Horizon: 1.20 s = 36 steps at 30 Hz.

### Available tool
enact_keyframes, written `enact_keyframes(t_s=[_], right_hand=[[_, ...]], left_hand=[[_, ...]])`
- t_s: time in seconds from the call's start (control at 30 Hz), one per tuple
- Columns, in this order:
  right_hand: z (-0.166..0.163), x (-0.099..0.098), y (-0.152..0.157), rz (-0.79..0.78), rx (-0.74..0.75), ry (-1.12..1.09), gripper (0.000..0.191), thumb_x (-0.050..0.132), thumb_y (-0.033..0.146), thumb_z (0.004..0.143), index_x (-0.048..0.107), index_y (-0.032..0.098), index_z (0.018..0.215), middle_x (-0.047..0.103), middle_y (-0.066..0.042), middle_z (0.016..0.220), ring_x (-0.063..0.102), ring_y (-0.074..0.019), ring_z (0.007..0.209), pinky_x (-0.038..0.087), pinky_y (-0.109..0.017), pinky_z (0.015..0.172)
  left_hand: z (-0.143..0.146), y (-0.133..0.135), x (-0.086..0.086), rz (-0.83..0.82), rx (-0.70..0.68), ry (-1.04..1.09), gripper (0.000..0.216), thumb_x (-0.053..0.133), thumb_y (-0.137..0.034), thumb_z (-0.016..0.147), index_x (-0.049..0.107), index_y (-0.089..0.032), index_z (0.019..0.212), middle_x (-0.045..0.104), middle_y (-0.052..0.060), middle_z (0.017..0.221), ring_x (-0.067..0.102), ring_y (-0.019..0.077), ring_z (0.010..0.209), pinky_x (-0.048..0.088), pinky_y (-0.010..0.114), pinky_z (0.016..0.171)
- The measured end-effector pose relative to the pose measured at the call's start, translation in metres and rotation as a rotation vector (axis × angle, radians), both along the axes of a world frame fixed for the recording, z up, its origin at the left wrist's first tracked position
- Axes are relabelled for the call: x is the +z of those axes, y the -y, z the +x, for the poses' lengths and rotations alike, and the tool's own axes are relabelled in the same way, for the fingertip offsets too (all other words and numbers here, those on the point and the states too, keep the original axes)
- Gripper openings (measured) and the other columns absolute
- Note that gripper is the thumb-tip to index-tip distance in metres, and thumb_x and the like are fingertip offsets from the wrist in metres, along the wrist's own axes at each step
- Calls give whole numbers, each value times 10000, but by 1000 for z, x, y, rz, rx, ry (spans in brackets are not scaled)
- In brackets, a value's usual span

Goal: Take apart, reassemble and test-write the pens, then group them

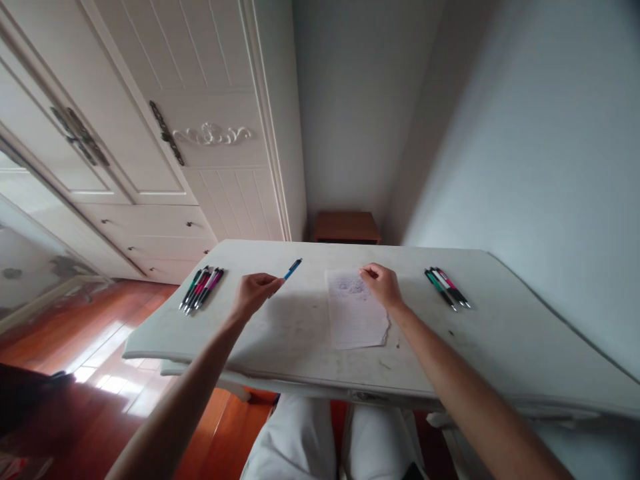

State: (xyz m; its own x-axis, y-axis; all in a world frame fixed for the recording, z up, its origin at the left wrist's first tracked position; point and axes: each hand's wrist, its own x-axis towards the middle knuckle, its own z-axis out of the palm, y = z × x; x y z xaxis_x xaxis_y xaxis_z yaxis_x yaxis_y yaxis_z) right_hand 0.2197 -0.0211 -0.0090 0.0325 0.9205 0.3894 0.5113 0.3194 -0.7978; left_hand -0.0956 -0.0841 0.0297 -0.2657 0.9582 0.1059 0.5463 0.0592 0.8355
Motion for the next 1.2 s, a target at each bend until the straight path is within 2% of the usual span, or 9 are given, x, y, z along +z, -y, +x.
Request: enact_keyframes(t_s=[0.1, 0.2, 0.3, 0.4, 0.57, 0.7, 0.77, 0.97, 1.2], right_hand=[[0, 0, 1, 8, 25, 7, 261, 558, 397, 792, 674, 181, 704, 653, -18, 638, 572, -165, 615, 416, -263, 618], [-2, 3, 3, 7, 91, -27, 288, 555, 415, 835, 665, 183, 704, 631, -9, 633, 557, -152, 611, 409, -252, 616], [-5, 9, 5, -23, 195, -75, 373, 515, 474, 887, 650, 186, 692, 611, -5, 615, 541, -140, 586, 400, -242, 585], [-8, 15, 8, -22, 231, -96, 430, 498, 509, 906, 631, 183, 660, 617, -12, 627, 545, -135, 586, 400, -240, 586], [-10, 20, 14, -35, 308, -131, 409, 503, 506, 913, 673, 178, 738, 657, -22, 688, 574, -143, 620, 417, -238, 599], [-12, 22, 17, -46, 342, -146, 417, 494, 515, 920, 682, 179, 761, 643, -17, 687, 560, -145, 628, 414, -241, 592], [-12, 22, 18, -63, 351, -154, 440, 494, 541, 915, 678, 177, 753, 617, -10, 662, 549, -144, 626, 411, -242, 590], [-7, 17, 12, -109, 320, -230, 493, 489, 625, 896, 676, 175, 823, 618, -18, 676, 547, -144, 616, 431, -254, 592], [-2, 12, 8, -161, 246, -184, 541, 447, 663, 899, 599, 185, 696, 543, 2, 596, 500, -130, 566, 380, -249, 538]], left_hand=[[47, -16, -4, -50, -128, 216, 358, 763, -501, 621, 757, -148, 678, 620, 23, 534, 466, 113, 494, 305, 232, 479], [83, -28, -2, -68, -247, 293, 351, 776, -496, 616, 759, -148, 652, 584, 17, 496, 433, 103, 487, 280, 229, 481], [107, -37, 0, -66, -292, 289, 348, 785, -497, 608, 763, -151, 647, 584, 20, 493, 427, 106, 480, 254, 237, 472], [121, -43, -1, -82, -335, 305, 350, 808, -485, 586, 756, -147, 658, 590, 15, 495, 424, 101, 462, 236, 241, 460], [131, -49, -2, -146, -430, 530, 508, 877, -407, 525, 710, -132, 917, 677, 35, 608, 508, 112, 504, 341, 238, 506], [131, -49, -4, -136, -501, 645, 563, 866, -391, 577, 654, -128, 1027, 656, 12, 605, 513, 103, 508, 344, 237, 518], [129, -49, -5, -117, -506, 696, 523, 856, -373, 592, 651, -136, 1010, 631, -6, 590, 524, 104, 519, 340, 234, 517], [124, -48, -4, -91, -443, 819, 360, 861, -307, 552, 589, -155, 733, 618, 0, 602, 581, 119, 575, 371, 220, 518], [124, -46, -9, -45, -426, 780, 375, 869, -339, 566, 581, -166, 732, 601, -28, 586, 515, 82, 518, 375, 212, 515]])
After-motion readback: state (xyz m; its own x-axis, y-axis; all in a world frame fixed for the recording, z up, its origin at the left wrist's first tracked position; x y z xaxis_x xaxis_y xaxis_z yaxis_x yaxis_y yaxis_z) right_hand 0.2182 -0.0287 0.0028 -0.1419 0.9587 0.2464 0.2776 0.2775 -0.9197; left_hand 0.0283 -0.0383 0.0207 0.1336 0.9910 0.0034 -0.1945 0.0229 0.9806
